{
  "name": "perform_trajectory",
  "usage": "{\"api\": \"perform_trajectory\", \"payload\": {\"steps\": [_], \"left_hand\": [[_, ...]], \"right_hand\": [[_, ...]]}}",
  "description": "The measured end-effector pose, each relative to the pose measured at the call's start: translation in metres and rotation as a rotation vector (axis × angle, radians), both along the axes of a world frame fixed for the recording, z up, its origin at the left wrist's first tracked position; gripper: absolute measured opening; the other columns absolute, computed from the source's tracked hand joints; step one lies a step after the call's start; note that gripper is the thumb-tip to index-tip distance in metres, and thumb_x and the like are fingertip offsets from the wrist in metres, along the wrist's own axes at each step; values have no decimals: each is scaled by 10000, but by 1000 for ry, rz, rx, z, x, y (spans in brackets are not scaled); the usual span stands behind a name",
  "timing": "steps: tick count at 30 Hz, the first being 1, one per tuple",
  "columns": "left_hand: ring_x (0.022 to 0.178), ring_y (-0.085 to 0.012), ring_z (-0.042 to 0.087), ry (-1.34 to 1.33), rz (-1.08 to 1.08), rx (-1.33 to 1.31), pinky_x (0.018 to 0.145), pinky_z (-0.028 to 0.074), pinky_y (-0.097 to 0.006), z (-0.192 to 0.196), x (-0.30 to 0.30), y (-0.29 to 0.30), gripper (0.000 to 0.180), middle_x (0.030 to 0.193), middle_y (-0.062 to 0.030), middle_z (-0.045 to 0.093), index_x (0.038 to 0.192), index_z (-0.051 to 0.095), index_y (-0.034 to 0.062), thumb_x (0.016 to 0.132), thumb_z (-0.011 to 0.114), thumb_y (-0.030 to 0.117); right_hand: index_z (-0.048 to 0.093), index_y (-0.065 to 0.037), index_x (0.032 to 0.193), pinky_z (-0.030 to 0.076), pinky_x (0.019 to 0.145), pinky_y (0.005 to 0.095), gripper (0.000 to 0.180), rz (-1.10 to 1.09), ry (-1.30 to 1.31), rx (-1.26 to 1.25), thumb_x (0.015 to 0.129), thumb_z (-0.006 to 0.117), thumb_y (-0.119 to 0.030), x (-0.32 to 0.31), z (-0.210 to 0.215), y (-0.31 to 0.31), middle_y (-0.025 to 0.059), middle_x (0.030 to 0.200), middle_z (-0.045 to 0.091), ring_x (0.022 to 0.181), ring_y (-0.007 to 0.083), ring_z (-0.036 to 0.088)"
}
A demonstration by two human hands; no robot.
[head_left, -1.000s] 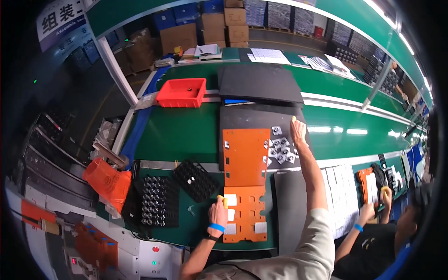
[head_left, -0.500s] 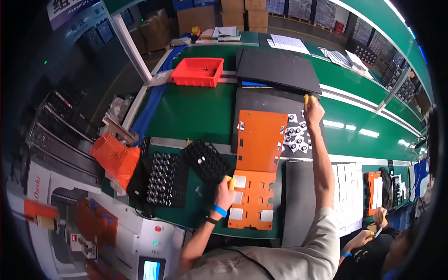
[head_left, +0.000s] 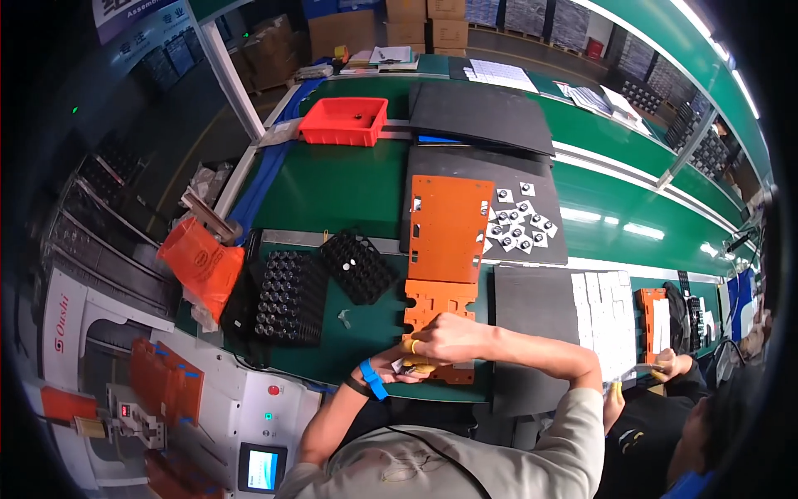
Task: Assembling small electrical components into orange plastic housings at an industrial workstation.
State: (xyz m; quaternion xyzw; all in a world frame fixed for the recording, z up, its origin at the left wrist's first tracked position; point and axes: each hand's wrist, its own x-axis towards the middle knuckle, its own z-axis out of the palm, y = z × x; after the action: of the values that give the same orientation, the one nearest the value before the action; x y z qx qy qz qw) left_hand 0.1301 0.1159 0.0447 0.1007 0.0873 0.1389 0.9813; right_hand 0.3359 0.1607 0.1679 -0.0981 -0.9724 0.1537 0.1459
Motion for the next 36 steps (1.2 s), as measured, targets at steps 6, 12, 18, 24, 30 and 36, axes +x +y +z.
{"api": "perform_trajectory", "payload": {"steps": [6,12,18,24,30,36], "left_hand": [[495,-37,343,-32,-211,-62,434,286,-191,8,17,4,353,739,0,445,1169,531,-60,1020,515,260],[409,-7,291,301,-196,157,352,230,-163,45,35,21,425,630,45,394,1047,549,13,1078,403,410],[434,-22,288,487,99,278,390,232,-187,40,17,25,351,640,46,411,958,551,82,1084,409,377],[463,-14,286,745,302,371,407,210,-192,21,-9,25,240,649,58,421,942,561,94,1071,470,276],[443,-28,311,939,496,355,405,205,-204,18,-23,17,197,623,47,447,948,576,92,1053,493,236],[538,-34,433,965,441,318,448,282,-202,2,-41,-1,202,689,39,526,936,616,55,1034,554,221]], "right_hand": [[596,-12,925,504,552,438,172,-103,-25,-167,815,651,-134,23,16,-12,135,689,625,608,352,630],[699,-54,997,505,546,356,145,-609,189,-478,854,696,-82,69,27,-11,103,675,638,515,268,604],[691,36,904,451,578,255,111,-1336,1135,-227,918,685,-74,165,-15,137,53,730,670,654,80,573],[743,2,974,553,786,427,199,-1621,583,-185,848,715,-149,189,-109,341,225,915,723,873,369,716],[736,-29,973,542,853,469,250,-1752,429,-216,868,677,-248,144,-143,411,232,968,715,948,405,689],[688,-35,902,523,811,461,234,-1835,190,156,881,626,-260,142,-155,410,192,961,698,953,361,667]]}}
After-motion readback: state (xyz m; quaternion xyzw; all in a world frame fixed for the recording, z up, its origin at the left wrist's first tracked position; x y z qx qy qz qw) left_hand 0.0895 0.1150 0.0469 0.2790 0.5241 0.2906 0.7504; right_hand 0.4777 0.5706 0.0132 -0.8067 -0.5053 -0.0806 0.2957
